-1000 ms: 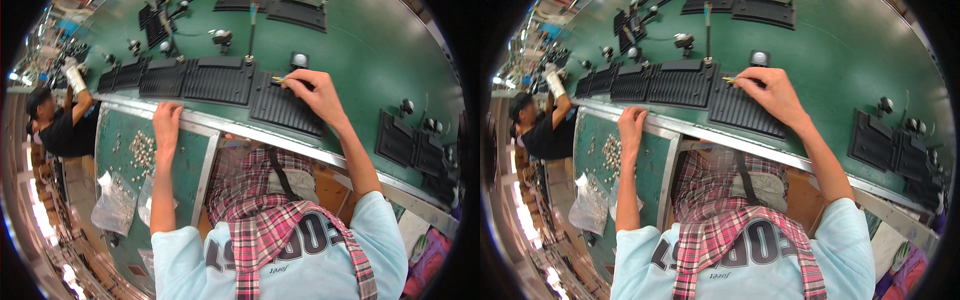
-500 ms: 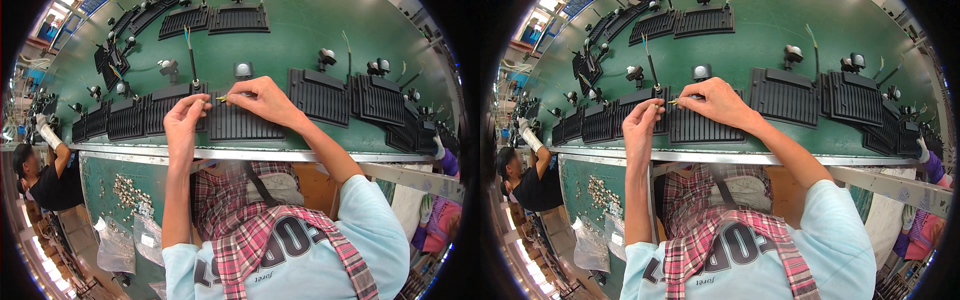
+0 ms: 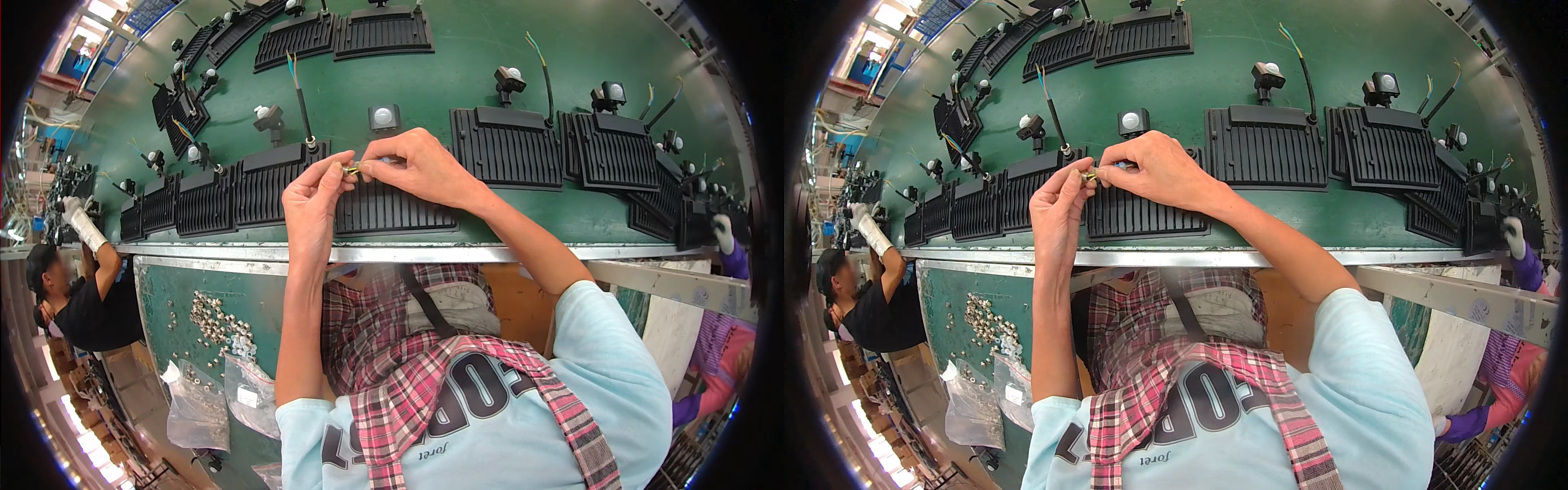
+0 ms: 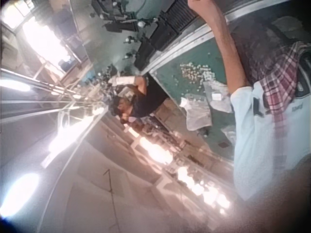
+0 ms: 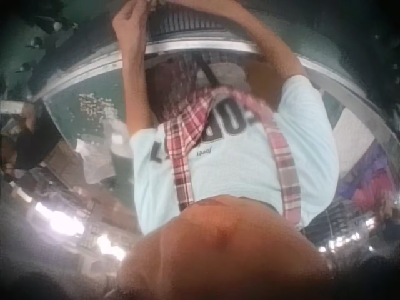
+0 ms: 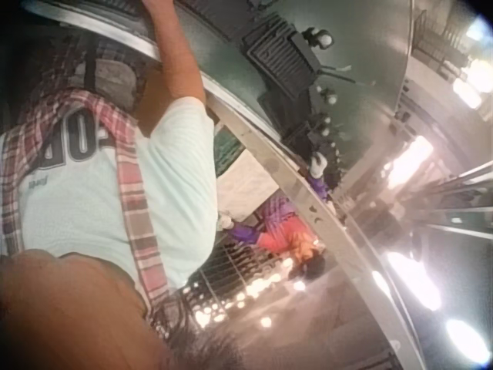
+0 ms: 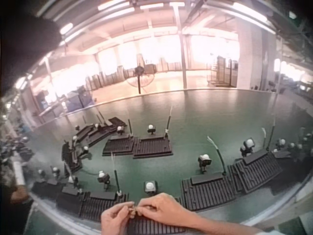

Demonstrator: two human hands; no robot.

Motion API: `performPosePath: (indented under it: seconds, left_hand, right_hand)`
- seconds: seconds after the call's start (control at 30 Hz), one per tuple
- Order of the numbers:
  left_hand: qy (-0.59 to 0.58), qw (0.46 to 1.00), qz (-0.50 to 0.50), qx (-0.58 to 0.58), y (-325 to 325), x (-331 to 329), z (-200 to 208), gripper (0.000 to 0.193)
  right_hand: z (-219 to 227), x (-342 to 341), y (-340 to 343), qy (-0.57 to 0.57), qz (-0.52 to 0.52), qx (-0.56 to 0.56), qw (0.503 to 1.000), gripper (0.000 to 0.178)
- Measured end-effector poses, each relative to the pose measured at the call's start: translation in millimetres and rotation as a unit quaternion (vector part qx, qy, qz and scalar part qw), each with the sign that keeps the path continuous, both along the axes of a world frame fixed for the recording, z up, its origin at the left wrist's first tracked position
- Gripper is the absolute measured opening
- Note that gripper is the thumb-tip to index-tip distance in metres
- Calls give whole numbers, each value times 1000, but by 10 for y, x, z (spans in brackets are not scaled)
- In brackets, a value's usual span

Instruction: The person assembles a floodlight fixture by hand, connecting electrical wires to a light fixture base and securing a motion sensor with a plastic nut.

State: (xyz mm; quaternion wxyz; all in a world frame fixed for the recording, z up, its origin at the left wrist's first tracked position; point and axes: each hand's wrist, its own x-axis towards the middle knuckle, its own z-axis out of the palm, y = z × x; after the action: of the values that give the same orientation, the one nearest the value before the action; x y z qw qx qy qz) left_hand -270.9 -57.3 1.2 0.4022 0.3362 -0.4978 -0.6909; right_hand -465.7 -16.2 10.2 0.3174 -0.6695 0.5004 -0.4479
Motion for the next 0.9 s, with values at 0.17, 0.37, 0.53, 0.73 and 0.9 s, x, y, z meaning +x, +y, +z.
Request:
performPosePath:
  seconds: [0.17,0.37,0.53,0.73,0.9]
  left_hand:
    - [68,997,8,46,38,-82,-32,31]
    - [90,993,-3,71,12,-47,-43,32]
    - [86,990,33,110,56,-129,7,30]
    - [-11,998,51,-36,73,-300,78,32]
    - [15,995,63,-74,98,-468,132,38]
  right_hand:
    - [2,-3,5,-11,-12,12,1000,20]
    - [-56,25,-7,2,-27,-21,999,19]
    - [-109,82,1,63,-61,-130,988,17]
    - [1,33,62,-28,-29,-25,999,15]
    - [54,-107,52,-81,25,-4,996,26]
